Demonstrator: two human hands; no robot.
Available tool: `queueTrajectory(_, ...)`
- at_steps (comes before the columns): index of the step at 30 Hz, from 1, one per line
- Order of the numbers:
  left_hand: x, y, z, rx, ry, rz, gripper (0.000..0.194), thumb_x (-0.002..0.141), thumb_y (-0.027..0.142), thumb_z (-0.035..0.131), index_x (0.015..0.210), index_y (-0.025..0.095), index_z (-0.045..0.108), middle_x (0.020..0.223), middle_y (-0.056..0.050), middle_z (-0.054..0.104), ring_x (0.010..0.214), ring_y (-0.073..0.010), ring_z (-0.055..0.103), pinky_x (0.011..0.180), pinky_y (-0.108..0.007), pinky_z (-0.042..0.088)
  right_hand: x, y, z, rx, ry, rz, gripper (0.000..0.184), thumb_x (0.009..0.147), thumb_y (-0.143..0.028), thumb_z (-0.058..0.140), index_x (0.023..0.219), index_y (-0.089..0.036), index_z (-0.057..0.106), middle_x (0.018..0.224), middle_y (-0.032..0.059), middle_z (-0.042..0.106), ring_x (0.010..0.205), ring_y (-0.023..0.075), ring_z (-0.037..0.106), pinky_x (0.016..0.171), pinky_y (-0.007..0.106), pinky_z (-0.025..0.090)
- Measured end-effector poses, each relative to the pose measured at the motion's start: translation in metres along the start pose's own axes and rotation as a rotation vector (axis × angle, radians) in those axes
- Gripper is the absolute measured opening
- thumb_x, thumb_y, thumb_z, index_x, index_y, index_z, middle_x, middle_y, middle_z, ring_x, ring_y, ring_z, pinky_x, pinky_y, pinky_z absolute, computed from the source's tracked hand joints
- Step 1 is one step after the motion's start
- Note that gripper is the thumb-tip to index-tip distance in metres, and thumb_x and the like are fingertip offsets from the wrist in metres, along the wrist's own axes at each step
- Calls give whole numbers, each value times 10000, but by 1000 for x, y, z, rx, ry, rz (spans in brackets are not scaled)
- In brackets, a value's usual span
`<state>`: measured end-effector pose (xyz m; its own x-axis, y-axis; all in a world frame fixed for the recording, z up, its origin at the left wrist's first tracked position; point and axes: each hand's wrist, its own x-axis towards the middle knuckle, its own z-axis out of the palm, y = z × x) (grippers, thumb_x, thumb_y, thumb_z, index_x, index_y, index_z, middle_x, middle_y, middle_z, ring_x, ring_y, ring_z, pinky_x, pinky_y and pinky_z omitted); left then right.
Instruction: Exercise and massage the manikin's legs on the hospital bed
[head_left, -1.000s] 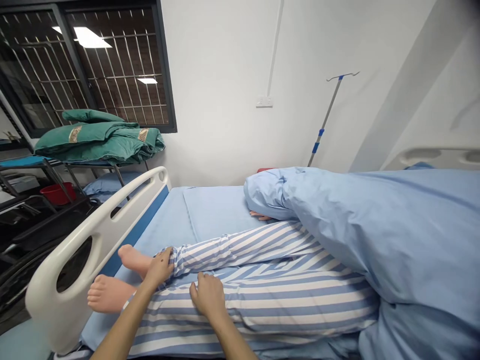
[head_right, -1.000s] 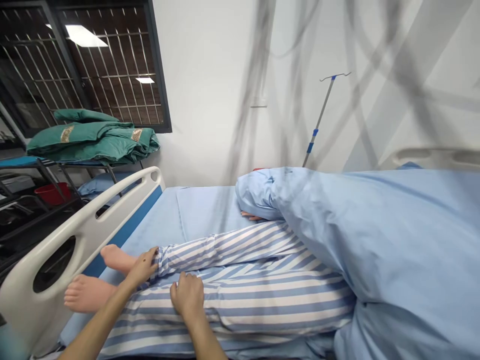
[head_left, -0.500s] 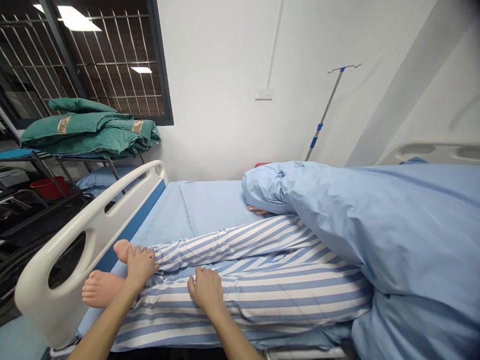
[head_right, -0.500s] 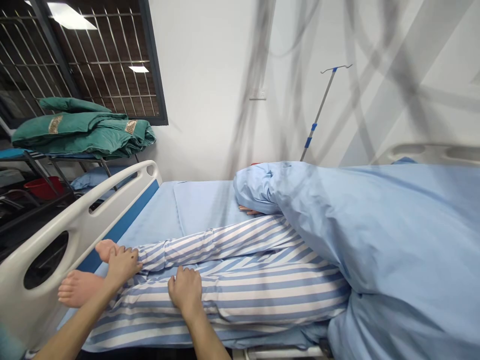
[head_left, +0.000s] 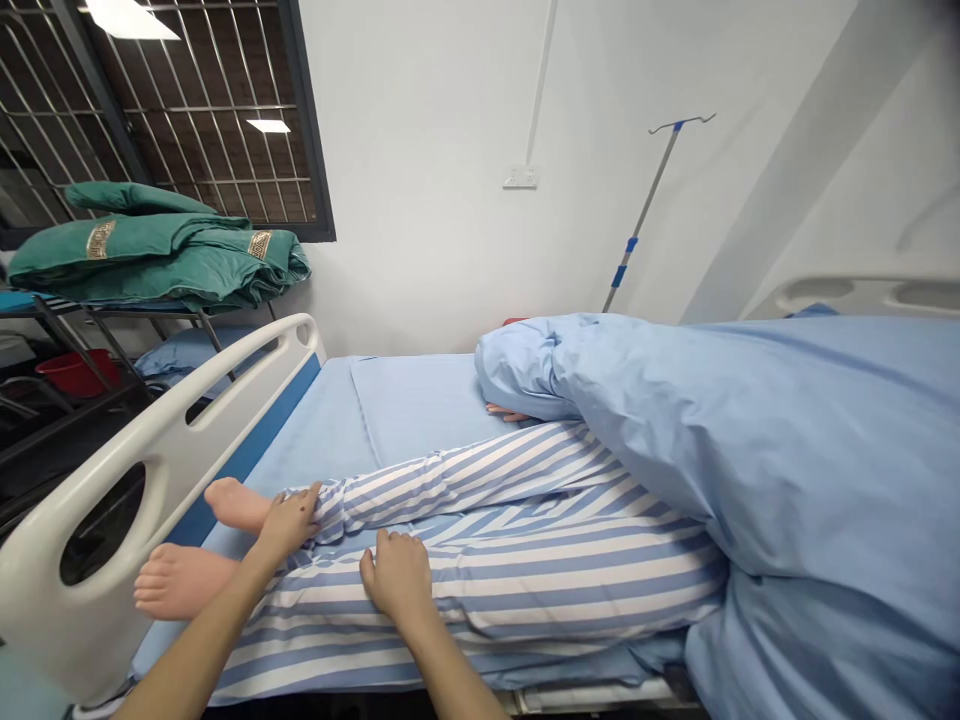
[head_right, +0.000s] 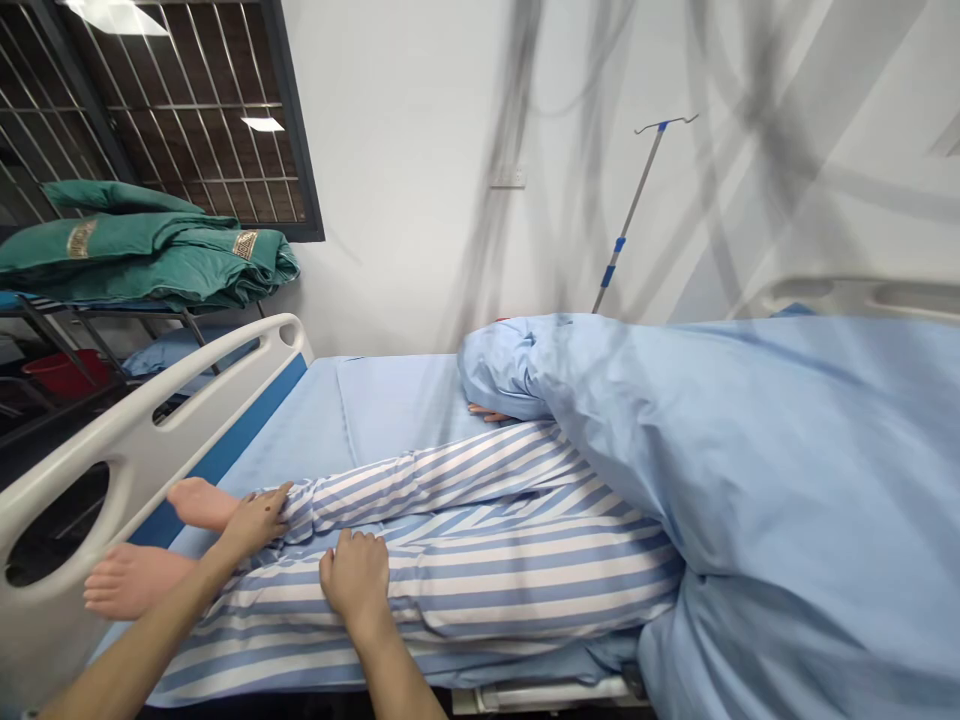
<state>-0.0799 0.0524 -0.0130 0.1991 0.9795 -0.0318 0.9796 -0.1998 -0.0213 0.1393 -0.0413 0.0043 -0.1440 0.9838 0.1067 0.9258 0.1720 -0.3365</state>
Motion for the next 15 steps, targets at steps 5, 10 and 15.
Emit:
queueTrajectory(5, -1, -8, 0, 135, -33, 23, 571, 712, 148, 461, 1280, 202, 417, 1278, -135, 531, 1178, -265, 467, 980, -451, 254, 1, 2, 0, 41, -8, -17, 288, 844, -309, 400, 933, -137, 613, 852, 126, 654, 843, 273, 603, 750, 396, 425)
queueTrajectory(10, -3, -12, -2, 213, -76, 23, 573, 736, 105, 409, 1301, 199, 402, 1286, -140, 514, 1178, -278, 455, 960, -466, 256, 1, 4, -2, 82, -29, -21, 291, 849, -310, 397, 948, -132, 605, 865, 135, 649, 865, 271, 600, 773, 405, 418)
queueTrajectory(15, -1, -32, -14, 227, -154, 63, 619, 689, 59, 384, 1290, 194, 444, 1215, -140, 563, 1134, -287, 480, 945, -483, 274, 1, 6, -4, 101, -48, -36, 296, 850, -314, 393, 951, -131, 603, 874, 138, 647, 877, 270, 597, 786, 412, 416)
